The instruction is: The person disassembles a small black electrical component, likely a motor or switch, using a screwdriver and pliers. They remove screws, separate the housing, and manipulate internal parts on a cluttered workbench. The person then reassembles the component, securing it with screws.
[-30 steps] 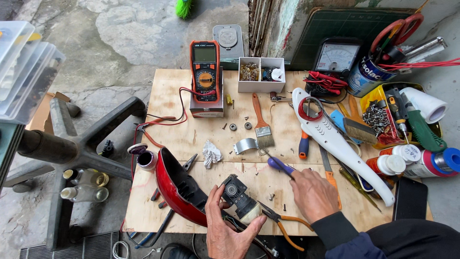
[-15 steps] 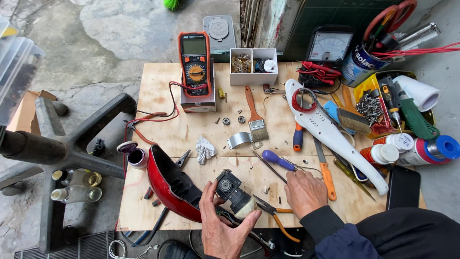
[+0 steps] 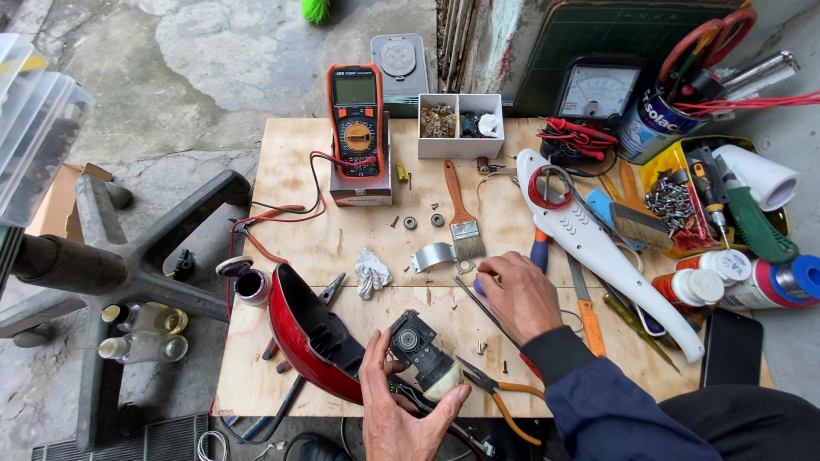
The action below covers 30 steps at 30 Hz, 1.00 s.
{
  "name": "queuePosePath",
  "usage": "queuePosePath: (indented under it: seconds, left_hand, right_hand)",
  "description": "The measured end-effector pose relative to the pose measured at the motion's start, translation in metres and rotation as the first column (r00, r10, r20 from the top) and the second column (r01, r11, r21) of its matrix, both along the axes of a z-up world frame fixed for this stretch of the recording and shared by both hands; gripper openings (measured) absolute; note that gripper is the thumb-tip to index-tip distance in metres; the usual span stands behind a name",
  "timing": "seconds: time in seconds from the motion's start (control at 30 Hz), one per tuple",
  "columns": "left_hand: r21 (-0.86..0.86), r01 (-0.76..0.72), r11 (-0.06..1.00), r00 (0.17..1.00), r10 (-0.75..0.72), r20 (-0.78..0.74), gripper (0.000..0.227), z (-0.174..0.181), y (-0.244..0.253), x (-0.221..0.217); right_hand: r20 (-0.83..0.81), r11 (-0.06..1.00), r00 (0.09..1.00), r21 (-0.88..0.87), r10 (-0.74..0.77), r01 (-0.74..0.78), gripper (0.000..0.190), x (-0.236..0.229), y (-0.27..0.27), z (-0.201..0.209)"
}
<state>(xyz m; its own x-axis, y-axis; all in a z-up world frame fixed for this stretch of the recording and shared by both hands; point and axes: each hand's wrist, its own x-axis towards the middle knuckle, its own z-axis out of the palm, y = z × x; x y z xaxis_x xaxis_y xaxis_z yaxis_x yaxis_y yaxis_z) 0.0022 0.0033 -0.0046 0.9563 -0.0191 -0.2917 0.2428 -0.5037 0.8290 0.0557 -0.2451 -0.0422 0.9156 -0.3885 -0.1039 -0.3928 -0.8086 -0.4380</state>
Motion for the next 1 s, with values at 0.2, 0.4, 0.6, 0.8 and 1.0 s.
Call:
queuePosePath:
  seconds: [0.2, 0.4, 0.6, 0.8, 1.0]
  left_hand:
    - [0.002, -0.023, 1.000, 0.999, 0.023, 0.027, 0.131, -0.004, 0.001, 0.001]
    - [-0.016, -0.017, 1.000, 1.000, 0.016, -0.022, 0.132, -0.002, 0.001, 0.004]
    - [-0.039, -0.016, 0.999, 0.999, 0.018, 0.033, 0.130, -0.008, 0.003, 0.002]
    - [-0.049, -0.004, 0.999, 1.000, 0.003, -0.029, 0.128, -0.005, 0.005, 0.003]
    - [-0.041, -0.025, 0.999, 1.000, 0.024, -0.019, 0.126, -0.002, 0.003, 0.002]
  right_hand:
    - [-0.093, 0.986, 0.996, -0.165, 0.002, -0.018, 0.050, 0.033, -0.013, -0.072]
    - [-0.131, 0.993, 0.989, -0.108, -0.067, 0.053, 0.042, 0.044, -0.008, -0.066]
    - [-0.139, 0.987, 0.979, 0.037, -0.147, 0.153, 0.029, 0.049, -0.008, -0.058]
    - [-0.081, 0.932, 0.965, 0.252, -0.248, 0.260, 0.017, 0.047, -0.019, -0.048]
    - [-0.160, 0.954, 0.953, 0.120, -0.256, 0.276, 0.030, 0.019, -0.021, 0.036]
